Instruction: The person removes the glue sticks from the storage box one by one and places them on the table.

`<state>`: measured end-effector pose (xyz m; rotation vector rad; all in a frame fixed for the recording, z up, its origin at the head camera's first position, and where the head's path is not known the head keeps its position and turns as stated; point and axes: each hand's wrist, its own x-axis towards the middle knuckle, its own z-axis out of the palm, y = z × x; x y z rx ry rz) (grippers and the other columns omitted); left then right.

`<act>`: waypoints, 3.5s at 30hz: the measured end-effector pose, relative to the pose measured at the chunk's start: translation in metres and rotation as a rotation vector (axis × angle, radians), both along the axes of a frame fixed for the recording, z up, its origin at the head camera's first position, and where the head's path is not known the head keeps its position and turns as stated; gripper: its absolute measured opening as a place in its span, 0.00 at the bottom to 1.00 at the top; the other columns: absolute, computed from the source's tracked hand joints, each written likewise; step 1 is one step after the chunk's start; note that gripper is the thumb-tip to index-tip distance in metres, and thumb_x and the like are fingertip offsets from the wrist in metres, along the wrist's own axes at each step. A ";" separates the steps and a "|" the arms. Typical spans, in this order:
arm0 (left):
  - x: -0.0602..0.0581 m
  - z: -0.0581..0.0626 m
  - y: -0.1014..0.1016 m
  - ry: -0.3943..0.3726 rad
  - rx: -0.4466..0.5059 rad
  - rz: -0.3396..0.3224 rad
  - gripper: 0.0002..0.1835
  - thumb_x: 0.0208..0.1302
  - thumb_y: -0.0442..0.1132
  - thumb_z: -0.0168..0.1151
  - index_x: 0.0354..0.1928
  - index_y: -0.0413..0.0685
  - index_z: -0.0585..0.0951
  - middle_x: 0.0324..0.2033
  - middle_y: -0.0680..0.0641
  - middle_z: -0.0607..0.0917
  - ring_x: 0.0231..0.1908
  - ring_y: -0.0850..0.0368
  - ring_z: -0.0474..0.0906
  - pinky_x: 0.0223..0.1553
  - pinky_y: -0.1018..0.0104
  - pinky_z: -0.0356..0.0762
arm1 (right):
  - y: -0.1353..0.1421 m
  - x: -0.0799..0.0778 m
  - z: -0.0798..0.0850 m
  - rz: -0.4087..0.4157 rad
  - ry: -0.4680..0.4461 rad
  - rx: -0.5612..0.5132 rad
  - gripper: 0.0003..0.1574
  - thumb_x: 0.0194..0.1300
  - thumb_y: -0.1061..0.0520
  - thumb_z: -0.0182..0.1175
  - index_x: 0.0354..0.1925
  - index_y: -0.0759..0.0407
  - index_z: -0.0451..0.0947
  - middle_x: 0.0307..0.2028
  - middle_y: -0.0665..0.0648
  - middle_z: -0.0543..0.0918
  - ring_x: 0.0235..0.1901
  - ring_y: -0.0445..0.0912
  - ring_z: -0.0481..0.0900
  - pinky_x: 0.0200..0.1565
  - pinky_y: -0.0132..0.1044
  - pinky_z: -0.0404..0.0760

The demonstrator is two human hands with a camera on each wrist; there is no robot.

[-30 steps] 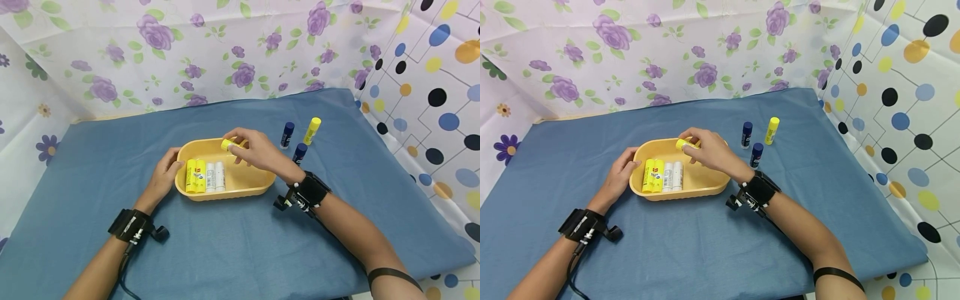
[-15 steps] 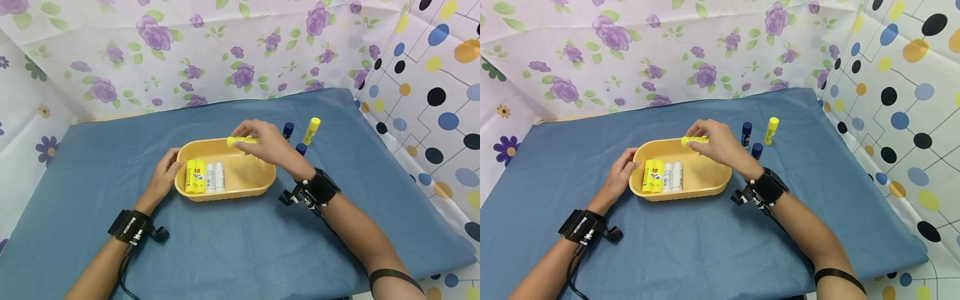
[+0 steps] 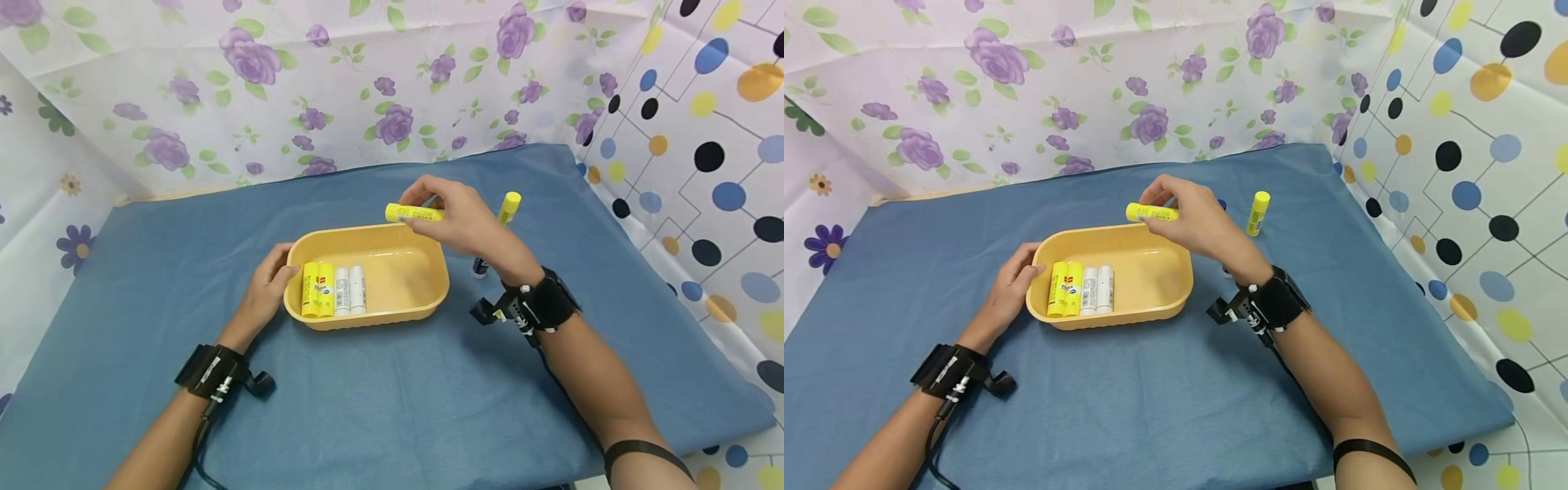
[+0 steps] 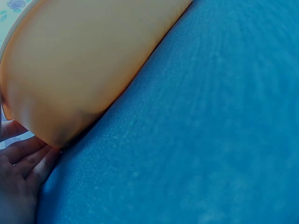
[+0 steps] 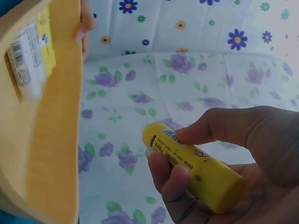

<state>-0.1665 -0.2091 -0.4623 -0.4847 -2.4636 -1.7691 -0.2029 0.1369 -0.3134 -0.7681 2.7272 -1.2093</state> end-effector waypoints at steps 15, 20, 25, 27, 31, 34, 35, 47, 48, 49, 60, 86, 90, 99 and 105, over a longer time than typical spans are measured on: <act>0.001 0.002 0.001 0.010 0.006 0.002 0.20 0.80 0.36 0.45 0.69 0.42 0.70 0.61 0.38 0.77 0.55 0.48 0.75 0.50 0.75 0.72 | 0.028 -0.002 0.019 -0.173 0.043 -0.009 0.16 0.65 0.48 0.70 0.49 0.52 0.83 0.46 0.54 0.82 0.37 0.50 0.74 0.38 0.42 0.74; 0.000 0.001 0.001 0.015 0.009 0.001 0.20 0.80 0.36 0.45 0.69 0.42 0.70 0.60 0.38 0.77 0.53 0.49 0.76 0.49 0.75 0.73 | 0.039 -0.002 0.027 -0.245 0.050 -0.032 0.21 0.66 0.48 0.70 0.52 0.55 0.79 0.48 0.55 0.78 0.38 0.50 0.73 0.39 0.39 0.74; 0.000 0.000 0.000 0.013 0.006 -0.002 0.20 0.80 0.37 0.45 0.69 0.43 0.70 0.61 0.38 0.77 0.53 0.51 0.76 0.49 0.74 0.73 | 0.058 -0.002 0.038 -0.341 0.102 -0.010 0.24 0.66 0.48 0.70 0.53 0.58 0.76 0.45 0.58 0.77 0.37 0.50 0.75 0.38 0.34 0.75; -0.001 0.000 0.000 0.012 0.006 -0.003 0.20 0.80 0.36 0.45 0.69 0.43 0.70 0.61 0.39 0.77 0.54 0.50 0.76 0.49 0.74 0.73 | 0.067 -0.002 0.040 -0.357 0.128 0.015 0.24 0.66 0.48 0.69 0.53 0.59 0.76 0.44 0.58 0.77 0.36 0.49 0.75 0.38 0.34 0.74; -0.001 -0.001 -0.001 0.013 0.004 0.003 0.20 0.80 0.36 0.45 0.69 0.43 0.70 0.61 0.38 0.77 0.54 0.50 0.76 0.49 0.75 0.73 | 0.084 -0.001 0.043 -0.343 0.142 0.078 0.23 0.68 0.49 0.68 0.53 0.61 0.76 0.46 0.60 0.78 0.38 0.50 0.76 0.38 0.32 0.73; 0.000 -0.001 -0.002 0.017 0.002 0.006 0.20 0.80 0.36 0.45 0.69 0.42 0.70 0.61 0.38 0.77 0.54 0.50 0.75 0.49 0.75 0.73 | 0.094 0.000 0.045 -0.308 0.127 0.132 0.23 0.69 0.49 0.66 0.54 0.62 0.75 0.46 0.61 0.78 0.38 0.51 0.75 0.38 0.33 0.73; 0.000 -0.001 -0.002 0.018 -0.001 0.007 0.20 0.80 0.37 0.45 0.69 0.43 0.70 0.61 0.38 0.77 0.55 0.50 0.75 0.49 0.76 0.73 | 0.096 0.001 0.045 -0.296 0.120 0.146 0.23 0.70 0.49 0.65 0.54 0.62 0.74 0.45 0.61 0.77 0.38 0.51 0.75 0.38 0.34 0.72; 0.001 0.001 0.000 0.017 0.002 0.000 0.20 0.80 0.36 0.45 0.69 0.43 0.70 0.61 0.38 0.76 0.55 0.51 0.75 0.51 0.74 0.73 | 0.114 -0.002 0.045 -0.234 -0.013 0.350 0.18 0.72 0.52 0.63 0.52 0.62 0.73 0.39 0.63 0.83 0.35 0.54 0.81 0.35 0.43 0.73; 0.001 0.001 0.000 0.017 0.004 -0.003 0.20 0.80 0.36 0.45 0.69 0.42 0.70 0.61 0.38 0.76 0.55 0.51 0.75 0.50 0.74 0.73 | 0.116 -0.004 0.044 -0.228 -0.045 0.368 0.18 0.71 0.52 0.63 0.52 0.62 0.73 0.39 0.64 0.83 0.35 0.54 0.81 0.35 0.43 0.74; 0.001 0.001 0.000 0.019 0.005 -0.006 0.20 0.80 0.36 0.45 0.69 0.42 0.70 0.61 0.38 0.76 0.55 0.50 0.76 0.50 0.74 0.73 | 0.117 -0.005 0.042 -0.225 -0.079 0.379 0.18 0.71 0.53 0.64 0.52 0.62 0.74 0.39 0.64 0.84 0.35 0.54 0.81 0.34 0.43 0.75; 0.000 0.000 0.000 0.019 0.010 0.000 0.20 0.80 0.36 0.46 0.69 0.43 0.70 0.61 0.38 0.77 0.56 0.48 0.75 0.51 0.74 0.72 | 0.123 -0.018 0.023 -0.185 -0.251 0.419 0.14 0.66 0.59 0.67 0.48 0.64 0.79 0.42 0.66 0.84 0.30 0.49 0.87 0.36 0.45 0.84; -0.001 -0.003 -0.001 0.011 -0.007 -0.005 0.20 0.81 0.37 0.45 0.70 0.42 0.69 0.62 0.38 0.76 0.56 0.50 0.76 0.51 0.74 0.72 | 0.113 -0.017 -0.016 -0.128 -0.379 0.497 0.16 0.65 0.64 0.67 0.50 0.68 0.80 0.48 0.71 0.80 0.33 0.52 0.86 0.35 0.43 0.85; -0.001 -0.003 -0.001 0.005 -0.005 -0.006 0.20 0.81 0.37 0.45 0.70 0.43 0.69 0.62 0.39 0.76 0.57 0.49 0.75 0.52 0.74 0.72 | 0.113 -0.017 -0.017 -0.138 -0.395 0.520 0.18 0.64 0.62 0.69 0.51 0.66 0.80 0.47 0.69 0.81 0.34 0.53 0.86 0.35 0.43 0.85; -0.002 -0.003 -0.001 0.024 0.013 -0.016 0.20 0.80 0.37 0.45 0.69 0.42 0.70 0.61 0.37 0.77 0.53 0.53 0.77 0.50 0.74 0.73 | 0.115 -0.013 -0.009 -0.161 -0.379 0.508 0.21 0.63 0.58 0.71 0.52 0.63 0.80 0.45 0.67 0.82 0.34 0.52 0.85 0.35 0.45 0.85; -0.001 -0.002 -0.001 0.009 0.010 -0.004 0.20 0.80 0.37 0.45 0.69 0.43 0.70 0.61 0.39 0.77 0.55 0.51 0.76 0.51 0.74 0.73 | 0.123 -0.004 0.006 -0.177 -0.305 0.510 0.25 0.64 0.53 0.71 0.55 0.62 0.78 0.46 0.67 0.84 0.31 0.51 0.83 0.32 0.45 0.83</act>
